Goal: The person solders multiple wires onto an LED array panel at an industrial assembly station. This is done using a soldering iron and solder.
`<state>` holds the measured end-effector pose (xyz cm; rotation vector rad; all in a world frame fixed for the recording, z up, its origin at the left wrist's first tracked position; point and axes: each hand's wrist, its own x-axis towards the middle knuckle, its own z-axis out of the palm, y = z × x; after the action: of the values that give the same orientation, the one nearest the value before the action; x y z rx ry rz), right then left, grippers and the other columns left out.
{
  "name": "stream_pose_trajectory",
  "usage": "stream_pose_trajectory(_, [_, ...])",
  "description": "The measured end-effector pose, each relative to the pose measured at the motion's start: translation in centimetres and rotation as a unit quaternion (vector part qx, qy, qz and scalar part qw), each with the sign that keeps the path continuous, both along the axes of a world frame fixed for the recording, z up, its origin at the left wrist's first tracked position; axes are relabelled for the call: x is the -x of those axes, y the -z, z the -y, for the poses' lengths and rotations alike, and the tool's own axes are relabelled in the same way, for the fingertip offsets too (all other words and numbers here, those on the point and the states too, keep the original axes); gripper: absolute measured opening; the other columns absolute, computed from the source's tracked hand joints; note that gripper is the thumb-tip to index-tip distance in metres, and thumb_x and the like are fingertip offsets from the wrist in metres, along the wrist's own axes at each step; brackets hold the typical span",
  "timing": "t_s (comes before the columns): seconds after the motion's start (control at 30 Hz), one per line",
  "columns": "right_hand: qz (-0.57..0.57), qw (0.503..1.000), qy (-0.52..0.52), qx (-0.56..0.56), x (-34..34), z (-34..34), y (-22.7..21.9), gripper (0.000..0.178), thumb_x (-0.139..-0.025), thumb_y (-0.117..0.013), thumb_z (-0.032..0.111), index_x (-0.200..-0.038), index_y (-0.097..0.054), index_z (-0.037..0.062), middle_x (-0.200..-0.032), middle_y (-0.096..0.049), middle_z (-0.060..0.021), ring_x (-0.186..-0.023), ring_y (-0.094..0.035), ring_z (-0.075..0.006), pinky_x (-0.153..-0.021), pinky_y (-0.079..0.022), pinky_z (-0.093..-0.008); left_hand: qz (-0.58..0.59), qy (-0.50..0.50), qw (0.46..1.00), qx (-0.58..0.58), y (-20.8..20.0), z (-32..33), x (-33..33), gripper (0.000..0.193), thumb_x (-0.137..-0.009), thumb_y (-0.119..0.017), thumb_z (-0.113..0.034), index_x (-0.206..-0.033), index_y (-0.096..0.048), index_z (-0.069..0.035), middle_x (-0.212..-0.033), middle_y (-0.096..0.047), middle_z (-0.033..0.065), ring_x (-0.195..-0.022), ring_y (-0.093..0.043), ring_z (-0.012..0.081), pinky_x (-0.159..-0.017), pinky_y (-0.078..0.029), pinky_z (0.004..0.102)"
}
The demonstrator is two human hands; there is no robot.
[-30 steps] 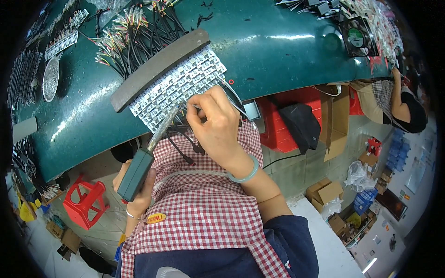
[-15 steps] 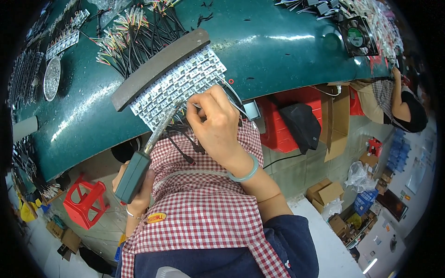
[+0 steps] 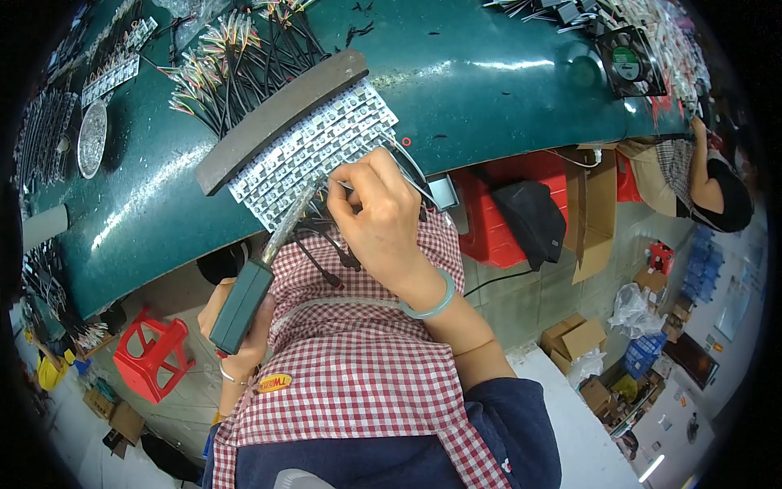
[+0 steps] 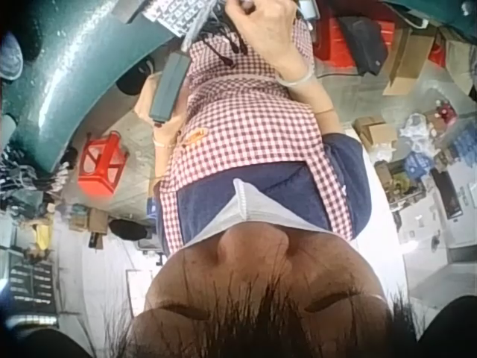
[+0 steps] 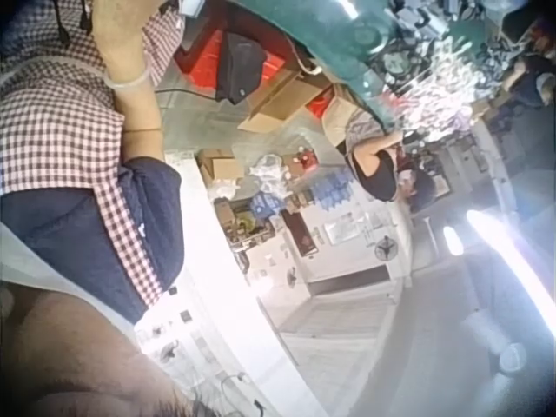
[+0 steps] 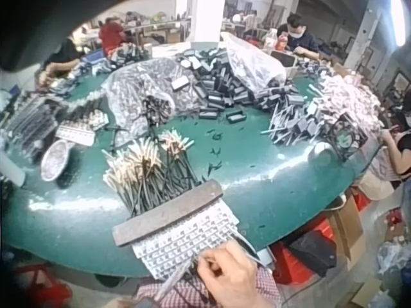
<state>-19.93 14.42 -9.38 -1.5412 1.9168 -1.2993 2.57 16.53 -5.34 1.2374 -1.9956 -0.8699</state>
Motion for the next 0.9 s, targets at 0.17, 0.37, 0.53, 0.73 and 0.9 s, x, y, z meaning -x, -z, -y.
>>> stream_pose_trajectory(0.17, [-0.003,1.0,0.0,-0.003,0.0,0.0,0.0,0.011,-0.075,-0.07,-0.008,-0.082,-0.065,-0.0015,-0.08,-0.056,-0.0063,-0.06,-0.056,-0.0114,-0.048,-0.045,-0.0223,0.024,-0.001,0.999,0.037,-0.5,-0.1,-0.3,0.02,-0.065,-0.075,-0.002,-0.081,-0.065,0.004,-0.078,-0.064,0.0152,-0.065,-0.067,0.0273,-0.056,-0.051,0.0304])
stream_pose_trajectory(0.37, [-0.001,1.0,0.002,0.005,0.0,-0.1,-0.1,0.011,-0.075,-0.07,-0.008,-0.083,-0.065,-0.0012,-0.08,-0.055,-0.0061,-0.06,-0.055,-0.0113,-0.048,-0.045,-0.022,0.022,-0.026,0.999,0.023,-0.8,-0.8,-0.7,0.019,-0.068,-0.075,0.002,-0.085,-0.068,0.006,-0.085,-0.067,0.0164,-0.067,-0.068,0.0284,-0.057,-0.052,0.0311])
stream_pose_trajectory(0.53, [0.06,0.995,-0.041,-0.063,0.8,-0.4,-1.8,0.011,-0.08,-0.069,-0.006,-0.09,-0.069,-0.0007,-0.084,-0.059,-0.0072,-0.063,-0.057,-0.0117,-0.054,-0.046,-0.0233,0.004,-0.056,0.998,-0.012,0.1,-1.6,-1.2,0.024,-0.068,-0.075,0.001,-0.091,-0.068,0.007,-0.091,-0.068,0.0194,-0.072,-0.07,0.0309,-0.062,-0.055,0.0325])
stream_pose_trajectory(0.73, [0.064,0.996,-0.062,0.024,2.7,-1.8,-1.3,0.018,-0.085,-0.065,-0.006,-0.1,-0.073,0.0006,-0.091,-0.064,-0.0086,-0.075,-0.058,-0.0131,-0.062,-0.044,-0.0226,-0.027,-0.067,0.997,-0.022,0.5,-1.6,-1.3,0.023,-0.071,-0.074,0.0,-0.092,-0.068,0.007,-0.089,-0.068,0.0186,-0.071,-0.069,0.0296,-0.062,-0.054,0.0324])
stream_pose_trajectory(0.9, [0.047,0.998,-0.041,0.024,2.0,-1.7,-1.1,0.017,-0.085,-0.066,-0.005,-0.101,-0.071,0.0002,-0.091,-0.062,-0.009,-0.075,-0.061,-0.0162,-0.062,-0.049,-0.0267,-0.027,-0.071,0.997,-0.017,0.8,-1.7,-1.2,0.022,-0.073,-0.074,-0.001,-0.092,-0.068,0.007,-0.088,-0.068,0.0177,-0.069,-0.068,0.0288,-0.061,-0.053,0.0327])
